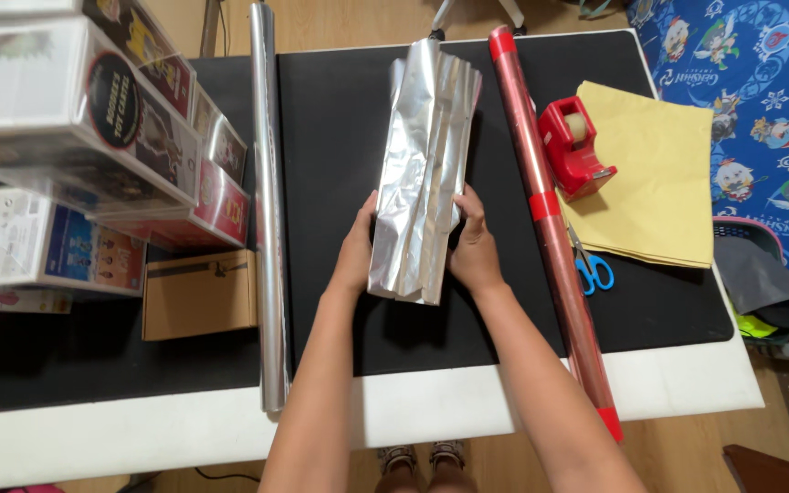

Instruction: The person wraps a rectangular box with silver wrapping paper at a desk. They fold the paper over the box, crease the sides, fold the end flaps inward, and press the folds flat to secure the wrap around the box.

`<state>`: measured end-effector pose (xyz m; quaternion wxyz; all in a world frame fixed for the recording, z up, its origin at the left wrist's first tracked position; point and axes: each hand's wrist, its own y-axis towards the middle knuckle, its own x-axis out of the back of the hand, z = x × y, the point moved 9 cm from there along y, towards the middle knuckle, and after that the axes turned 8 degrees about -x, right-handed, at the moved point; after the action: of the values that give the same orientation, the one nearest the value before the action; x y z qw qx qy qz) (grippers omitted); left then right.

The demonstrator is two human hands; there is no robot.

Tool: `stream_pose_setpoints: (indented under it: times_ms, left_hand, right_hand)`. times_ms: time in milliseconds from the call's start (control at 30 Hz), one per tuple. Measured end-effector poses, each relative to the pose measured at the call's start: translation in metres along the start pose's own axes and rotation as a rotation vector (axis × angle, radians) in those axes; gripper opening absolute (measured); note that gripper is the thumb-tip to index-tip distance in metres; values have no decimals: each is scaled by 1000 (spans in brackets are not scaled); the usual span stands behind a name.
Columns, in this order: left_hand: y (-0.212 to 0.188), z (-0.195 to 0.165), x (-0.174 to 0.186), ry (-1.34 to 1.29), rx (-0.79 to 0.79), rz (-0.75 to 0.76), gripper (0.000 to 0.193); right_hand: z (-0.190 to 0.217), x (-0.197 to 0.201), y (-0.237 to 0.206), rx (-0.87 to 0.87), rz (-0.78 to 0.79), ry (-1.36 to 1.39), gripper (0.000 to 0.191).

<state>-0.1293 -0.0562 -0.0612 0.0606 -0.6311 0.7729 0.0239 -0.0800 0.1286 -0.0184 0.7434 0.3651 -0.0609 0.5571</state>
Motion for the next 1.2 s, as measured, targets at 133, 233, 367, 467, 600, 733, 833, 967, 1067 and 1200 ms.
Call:
stream_pose_setpoints:
  times_ms: [133,233,367,467,600,733,833,967,1067,1200]
  left_hand:
    - [-4,-23,-5,484,-262,-17,68]
    - [-8,-27,-2,563,-229,-52,62]
    - [-14,-50,1,584,-281,-100,70]
    - [-26,-89,-4,497,-497,-89,76]
    - [-27,-135,-7,445,-489,-40,53]
    - [-33,-164,-6,442,-179,-12,36]
    - [-35,-208,-20,394,-260,-55,31]
    - [-33,-227,-35,401,-131,-82,32]
    - [-37,-231,-44,408,-49,-101,31]
    - [-36,-232,-53,401,40,-141,34]
  right_hand:
    - [-18,-12,5,-118,64,99,57]
    - [-34,-18,4,-373,168,256,41]
    - [-25,-9,6,-568,186,321,38]
    - [-1,10,16,-653,144,547,40]
    - [55,51,47,-419,199,114,61]
    - [91,75,60,-432,260,240,90]
    - [106,91,79,-378,270,283,93]
    - [98,103,91,-476,338,464,71]
    - [92,111,92,-594,354,491,56]
    - [101,130,104,-615,315,435,57]
